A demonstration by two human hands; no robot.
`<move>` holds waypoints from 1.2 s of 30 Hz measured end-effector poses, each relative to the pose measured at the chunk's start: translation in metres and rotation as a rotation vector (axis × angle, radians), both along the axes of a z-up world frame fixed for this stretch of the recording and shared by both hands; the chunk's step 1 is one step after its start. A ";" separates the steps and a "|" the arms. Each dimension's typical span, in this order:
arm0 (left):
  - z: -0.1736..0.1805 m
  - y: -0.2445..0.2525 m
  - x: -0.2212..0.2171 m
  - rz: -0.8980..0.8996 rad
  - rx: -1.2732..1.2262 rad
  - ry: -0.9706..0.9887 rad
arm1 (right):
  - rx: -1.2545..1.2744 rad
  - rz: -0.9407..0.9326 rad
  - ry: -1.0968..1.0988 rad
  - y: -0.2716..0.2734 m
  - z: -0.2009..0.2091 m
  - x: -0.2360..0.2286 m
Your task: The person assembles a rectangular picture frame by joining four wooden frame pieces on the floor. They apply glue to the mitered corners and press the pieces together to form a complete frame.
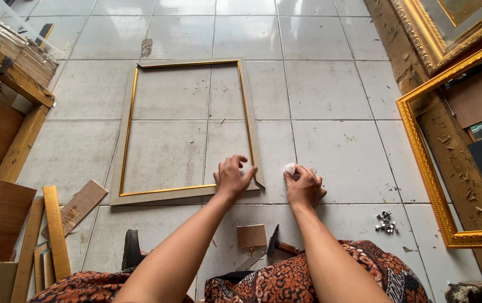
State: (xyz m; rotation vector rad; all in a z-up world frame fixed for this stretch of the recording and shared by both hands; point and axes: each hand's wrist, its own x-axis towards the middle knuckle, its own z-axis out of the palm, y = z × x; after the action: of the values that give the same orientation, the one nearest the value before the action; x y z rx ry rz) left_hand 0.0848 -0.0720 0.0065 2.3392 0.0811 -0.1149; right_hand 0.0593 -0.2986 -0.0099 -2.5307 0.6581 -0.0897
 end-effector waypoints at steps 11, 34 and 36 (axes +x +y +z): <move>-0.035 0.069 -0.063 -0.190 0.151 -0.113 | 0.137 0.186 0.167 0.078 0.063 -0.028; -0.015 0.102 -0.102 -0.149 0.158 -0.027 | 0.536 0.462 0.476 0.113 0.089 -0.047; -0.017 0.100 -0.102 -0.138 0.140 -0.040 | 0.453 0.555 0.522 0.112 0.089 -0.046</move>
State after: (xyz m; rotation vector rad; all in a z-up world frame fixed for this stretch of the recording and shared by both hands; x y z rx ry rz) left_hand -0.0171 0.0281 -0.0104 2.4850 -0.0948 -0.1348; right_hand 0.0135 -0.1866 0.0790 -2.1909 0.1060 0.8368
